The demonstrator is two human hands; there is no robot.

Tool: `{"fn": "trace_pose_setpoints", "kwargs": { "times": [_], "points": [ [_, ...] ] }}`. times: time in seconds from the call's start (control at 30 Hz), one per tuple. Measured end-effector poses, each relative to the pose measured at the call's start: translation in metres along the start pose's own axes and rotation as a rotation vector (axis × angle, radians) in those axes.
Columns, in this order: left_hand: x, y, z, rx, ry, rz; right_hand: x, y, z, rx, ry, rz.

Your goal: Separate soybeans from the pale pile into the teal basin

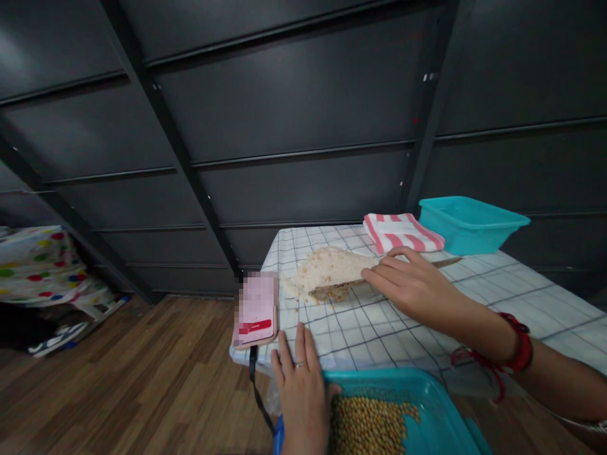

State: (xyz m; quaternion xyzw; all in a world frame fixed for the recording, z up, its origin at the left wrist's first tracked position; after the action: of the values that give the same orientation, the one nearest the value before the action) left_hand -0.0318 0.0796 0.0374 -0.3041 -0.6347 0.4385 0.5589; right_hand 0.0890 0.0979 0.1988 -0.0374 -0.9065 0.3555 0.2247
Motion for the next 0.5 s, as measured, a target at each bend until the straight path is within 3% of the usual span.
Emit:
{"fn": "trace_pose_setpoints", "kwargs": {
  "times": [0.23,0.5],
  "points": [
    [0.001,0.001,0.002,-0.009,0.003,-0.017,-0.009,-0.018,-0.002,-0.003,0.018,-0.069],
    [-0.001,0.0,0.0,-0.009,0.007,-0.025,-0.011,-0.003,0.003,-0.035,0.005,-0.004]
  ]
}}
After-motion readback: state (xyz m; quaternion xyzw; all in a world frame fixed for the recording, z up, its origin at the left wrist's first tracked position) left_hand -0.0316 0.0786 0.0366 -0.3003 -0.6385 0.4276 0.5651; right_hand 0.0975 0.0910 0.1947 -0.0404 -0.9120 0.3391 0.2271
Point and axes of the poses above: each hand's wrist, its own x-axis towards the middle knuckle, its own y-axis out of the palm, z = x × y, the point moved 9 cm from there along x, towards the middle knuckle, and after that the axes turned 10 degrees about -y, right-handed, at the moved point
